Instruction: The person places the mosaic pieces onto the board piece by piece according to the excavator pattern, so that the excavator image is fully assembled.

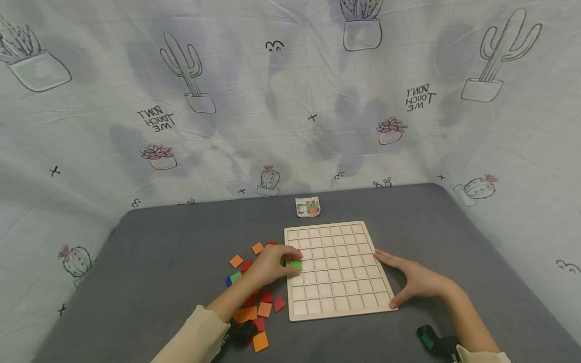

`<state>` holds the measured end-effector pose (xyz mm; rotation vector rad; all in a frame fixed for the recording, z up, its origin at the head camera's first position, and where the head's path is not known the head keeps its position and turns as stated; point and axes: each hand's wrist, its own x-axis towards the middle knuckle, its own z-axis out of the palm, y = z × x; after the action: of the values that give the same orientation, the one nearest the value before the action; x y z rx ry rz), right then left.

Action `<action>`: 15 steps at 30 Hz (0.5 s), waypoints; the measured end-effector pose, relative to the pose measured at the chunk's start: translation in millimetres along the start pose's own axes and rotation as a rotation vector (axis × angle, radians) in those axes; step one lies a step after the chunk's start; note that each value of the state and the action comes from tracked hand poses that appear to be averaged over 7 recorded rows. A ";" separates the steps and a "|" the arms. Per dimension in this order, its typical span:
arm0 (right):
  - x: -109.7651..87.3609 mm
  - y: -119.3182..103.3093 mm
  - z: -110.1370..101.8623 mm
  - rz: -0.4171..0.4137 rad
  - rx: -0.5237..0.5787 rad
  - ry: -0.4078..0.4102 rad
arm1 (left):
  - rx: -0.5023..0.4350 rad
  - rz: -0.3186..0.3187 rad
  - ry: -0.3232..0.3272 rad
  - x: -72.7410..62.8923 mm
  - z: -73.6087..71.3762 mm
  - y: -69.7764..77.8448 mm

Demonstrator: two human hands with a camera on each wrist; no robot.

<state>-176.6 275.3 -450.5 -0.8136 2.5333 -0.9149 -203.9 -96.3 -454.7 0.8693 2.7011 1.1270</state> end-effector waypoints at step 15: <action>-0.7 0.5 0.4 -0.001 0.000 0.007 | -0.080 0.004 -0.031 1.2 -2.4 -1.2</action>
<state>-176.0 275.9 -451.0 -0.8133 2.5393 -0.9198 -206.2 -97.8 -453.5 0.8728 2.6115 1.2027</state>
